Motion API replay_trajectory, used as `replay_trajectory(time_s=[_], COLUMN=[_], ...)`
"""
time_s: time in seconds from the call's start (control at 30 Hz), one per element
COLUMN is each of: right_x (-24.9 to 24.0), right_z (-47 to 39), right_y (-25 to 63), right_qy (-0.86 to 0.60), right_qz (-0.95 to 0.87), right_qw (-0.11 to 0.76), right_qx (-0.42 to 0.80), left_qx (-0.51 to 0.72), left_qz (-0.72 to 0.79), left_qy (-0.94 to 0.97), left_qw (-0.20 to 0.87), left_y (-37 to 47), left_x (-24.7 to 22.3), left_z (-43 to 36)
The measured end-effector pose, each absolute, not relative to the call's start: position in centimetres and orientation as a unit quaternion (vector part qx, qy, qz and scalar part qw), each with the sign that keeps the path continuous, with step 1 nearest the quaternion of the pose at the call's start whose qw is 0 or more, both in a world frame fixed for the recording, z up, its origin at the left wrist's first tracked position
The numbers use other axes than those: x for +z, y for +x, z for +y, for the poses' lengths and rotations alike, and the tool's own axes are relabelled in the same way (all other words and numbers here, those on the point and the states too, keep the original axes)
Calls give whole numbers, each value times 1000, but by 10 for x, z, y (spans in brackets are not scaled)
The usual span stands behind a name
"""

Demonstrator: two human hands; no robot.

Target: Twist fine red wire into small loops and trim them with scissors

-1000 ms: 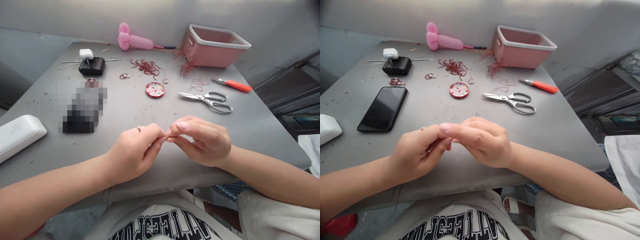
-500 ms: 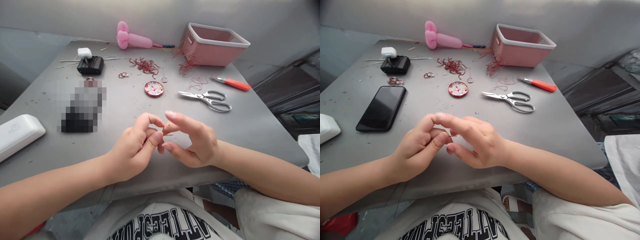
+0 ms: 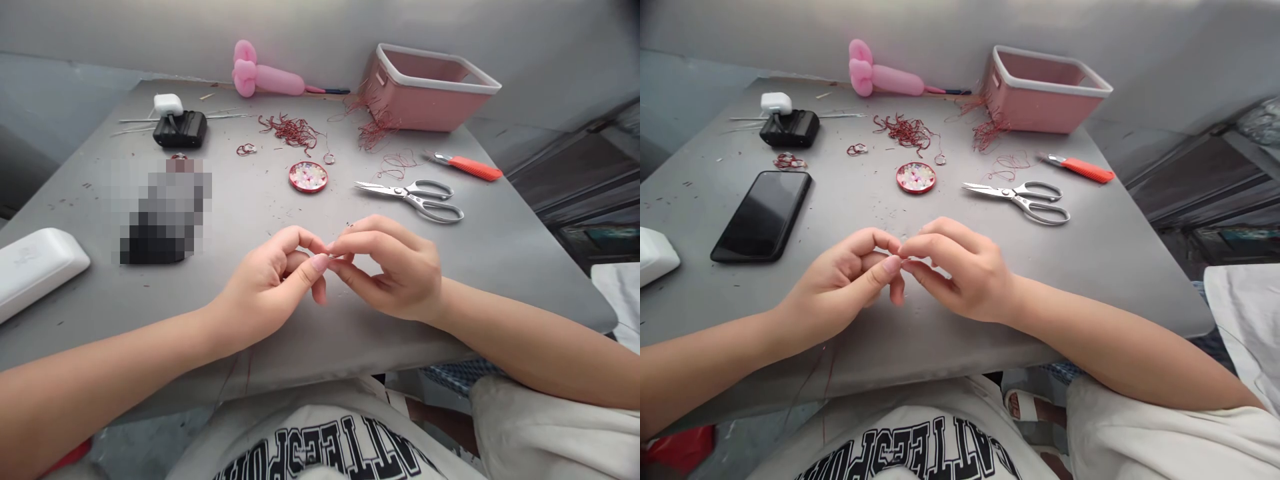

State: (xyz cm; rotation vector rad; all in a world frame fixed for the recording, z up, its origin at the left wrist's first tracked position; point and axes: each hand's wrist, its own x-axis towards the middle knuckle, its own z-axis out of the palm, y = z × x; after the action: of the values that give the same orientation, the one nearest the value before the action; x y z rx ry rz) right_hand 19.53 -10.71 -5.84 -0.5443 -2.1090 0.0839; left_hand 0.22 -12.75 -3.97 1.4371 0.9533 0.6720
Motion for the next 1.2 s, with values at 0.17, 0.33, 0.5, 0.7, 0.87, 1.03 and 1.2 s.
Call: replay_trajectory(time_s=[0.17,0.33,0.5,0.7,0.87,1.03,1.2], right_x=[-49,-49,-52,-60,-63,-54,-52], right_z=[-77,-42,-40,-44,-42,-50,-68], right_y=[222,260,265,255,248,240,226], right_qy=[-311,-387,-352,-350,-391,-444,-401], right_qz=[-839,-893,-922,-929,-909,-856,-840], right_qw=[443,216,154,116,142,232,303], right_qx=[49,85,44,-34,-16,124,206], left_qx=[282,293,300,316,298,287,280], left_qz=[458,484,501,491,495,501,487], left_qy=[574,522,494,480,516,531,512], left_qw=[617,639,644,654,632,620,650], left_y=[3,4,6,7,4,2,2], left_x=[-40,-43,-42,-42,-44,-43,-41], left_z=[-123,-119,-117,-116,-115,-115,-117])
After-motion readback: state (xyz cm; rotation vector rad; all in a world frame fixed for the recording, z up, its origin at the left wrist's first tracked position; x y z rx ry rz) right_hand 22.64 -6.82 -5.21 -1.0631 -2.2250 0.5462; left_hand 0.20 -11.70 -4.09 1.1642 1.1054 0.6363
